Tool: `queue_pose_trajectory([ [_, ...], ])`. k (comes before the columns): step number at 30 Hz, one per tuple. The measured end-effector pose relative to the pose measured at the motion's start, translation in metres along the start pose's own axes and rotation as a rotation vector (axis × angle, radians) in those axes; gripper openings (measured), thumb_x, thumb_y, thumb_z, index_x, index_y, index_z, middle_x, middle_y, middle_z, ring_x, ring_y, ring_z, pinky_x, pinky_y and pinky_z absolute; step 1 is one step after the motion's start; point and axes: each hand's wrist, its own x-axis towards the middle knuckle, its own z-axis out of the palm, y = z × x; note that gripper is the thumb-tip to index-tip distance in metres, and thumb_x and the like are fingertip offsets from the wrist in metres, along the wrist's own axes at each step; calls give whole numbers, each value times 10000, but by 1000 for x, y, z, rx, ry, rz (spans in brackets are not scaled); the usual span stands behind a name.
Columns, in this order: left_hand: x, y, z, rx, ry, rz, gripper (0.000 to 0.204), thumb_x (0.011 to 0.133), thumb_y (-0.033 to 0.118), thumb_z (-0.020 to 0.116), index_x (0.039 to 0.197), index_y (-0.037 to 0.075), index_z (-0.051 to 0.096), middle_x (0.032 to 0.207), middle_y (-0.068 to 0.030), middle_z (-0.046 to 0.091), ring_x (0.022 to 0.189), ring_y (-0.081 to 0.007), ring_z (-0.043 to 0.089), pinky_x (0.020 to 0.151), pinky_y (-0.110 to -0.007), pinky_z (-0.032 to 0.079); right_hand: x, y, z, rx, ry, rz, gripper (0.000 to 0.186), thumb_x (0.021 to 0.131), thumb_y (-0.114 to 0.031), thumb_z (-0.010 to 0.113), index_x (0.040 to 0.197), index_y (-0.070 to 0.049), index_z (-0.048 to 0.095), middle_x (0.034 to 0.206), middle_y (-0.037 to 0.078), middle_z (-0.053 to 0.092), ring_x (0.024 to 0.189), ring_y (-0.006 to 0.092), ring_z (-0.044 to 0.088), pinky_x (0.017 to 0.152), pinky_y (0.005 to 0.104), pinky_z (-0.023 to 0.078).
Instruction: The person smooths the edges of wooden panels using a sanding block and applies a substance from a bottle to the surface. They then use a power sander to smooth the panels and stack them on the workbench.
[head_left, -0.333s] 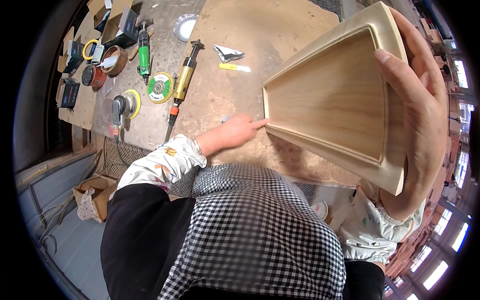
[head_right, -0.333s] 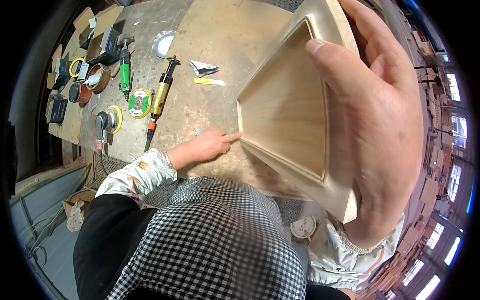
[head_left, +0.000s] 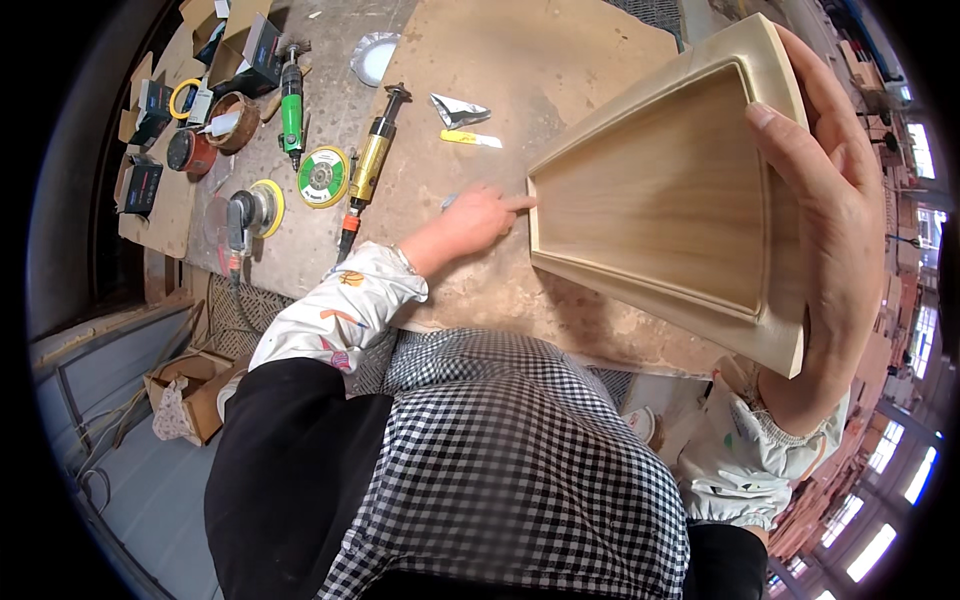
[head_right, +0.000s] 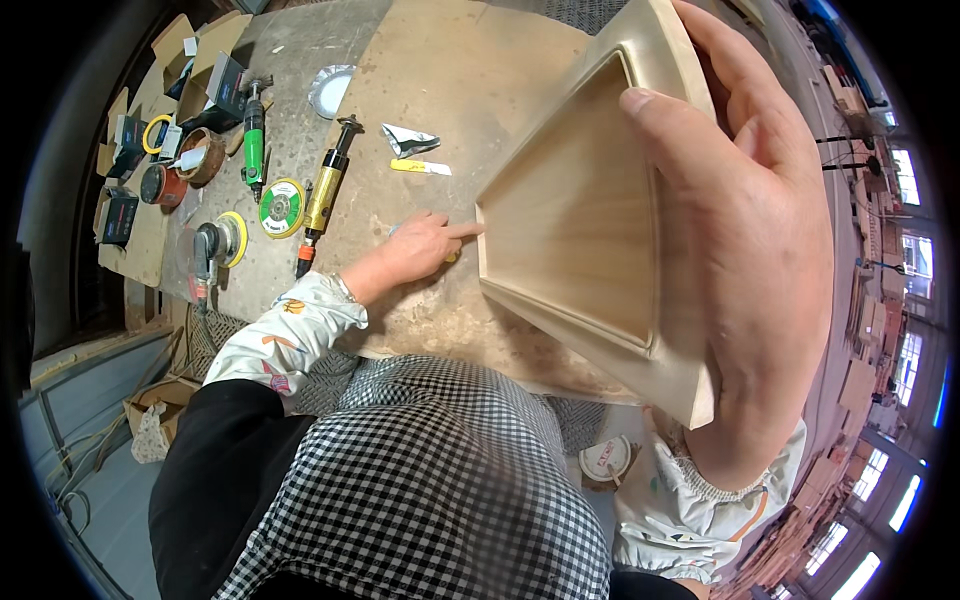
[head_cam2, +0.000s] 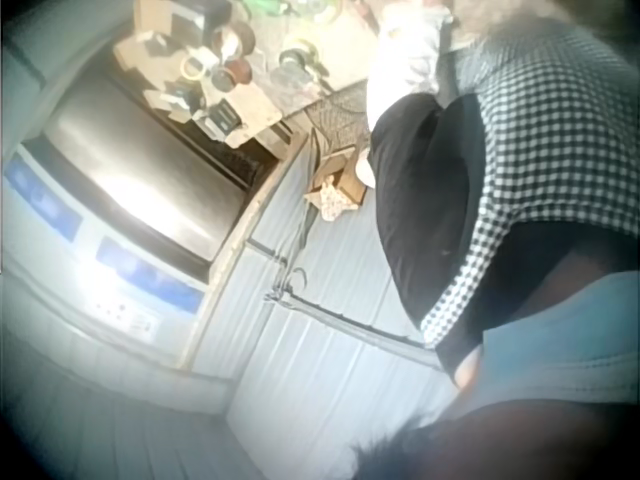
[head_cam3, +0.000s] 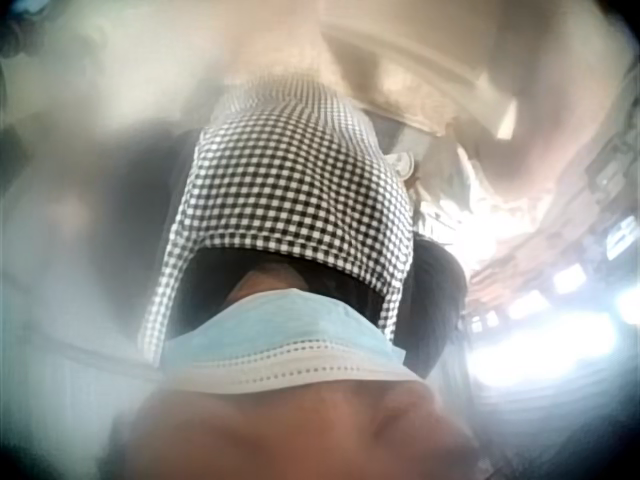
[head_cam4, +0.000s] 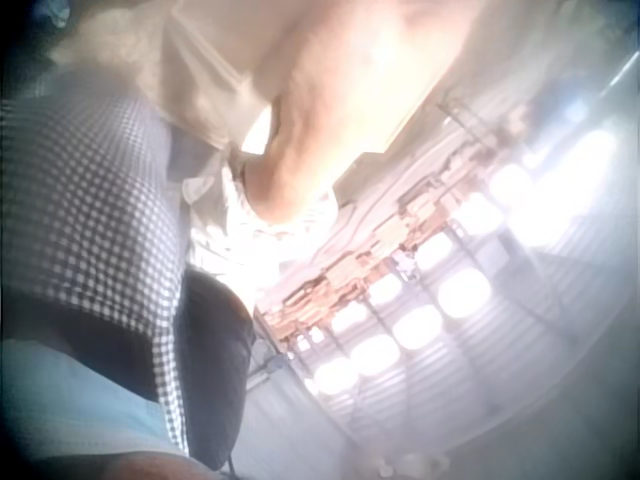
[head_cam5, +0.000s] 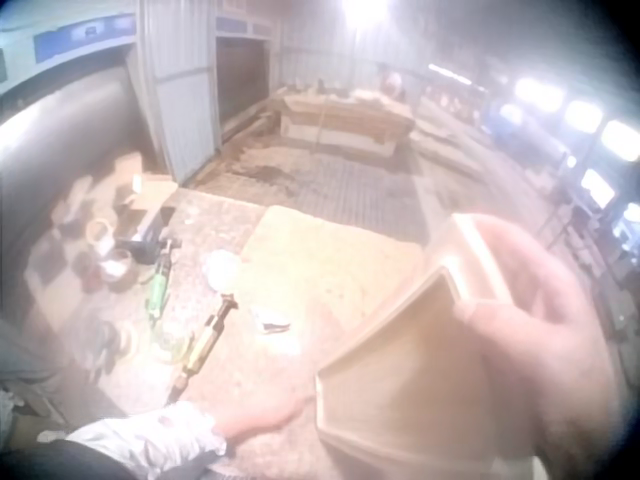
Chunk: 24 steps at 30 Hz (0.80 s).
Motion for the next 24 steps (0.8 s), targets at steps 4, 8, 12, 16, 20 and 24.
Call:
queue_pose_trajectory([
  [4,-13,20,-5,57,-80,131,153,821,158,595,826,72,722,1444,-22,529,844,-232,595,778,-396,498,-2,3,-12,-13,-27,-1,602,866,-194,689,1419,-39,507,1278,110,612,1149,185,592,1006,306,440],
  [8,-14,20,-11,-11,-192,94,254,856,155,562,1044,72,712,1292,-38,625,834,-246,597,776,-414,498,-2,1,-7,41,0,-23,598,871,-205,679,1420,-42,505,1293,114,605,1160,190,587,1016,312,433],
  [12,7,-10,-18,-24,-107,-59,344,894,166,514,1179,65,679,1250,-47,643,844,-284,594,778,-430,489,2,2,-5,2,-38,-33,604,873,-210,677,1426,-44,498,1312,116,597,1170,191,579,1025,321,426],
  [16,9,-7,-28,145,-151,8,184,864,102,551,831,50,725,1468,-56,499,889,-294,593,804,-407,504,4,7,-3,13,-27,-16,609,872,-207,680,1429,-43,494,1320,112,592,1172,188,576,1023,316,426],
  [20,-22,9,-5,-65,-234,110,152,838,147,597,750,45,670,1320,-68,605,817,-290,626,739,-415,528,0,4,-7,39,-16,30,636,858,-197,690,1436,-35,479,1322,133,585,1182,203,573,1018,318,434],
  [24,-47,26,-10,-428,-313,-188,151,895,163,574,973,74,669,933,-62,693,794,-211,661,710,-362,532,-12,13,-23,10,44,57,708,819,-214,738,1431,-1,455,1314,180,571,1152,227,589,980,344,478],
])
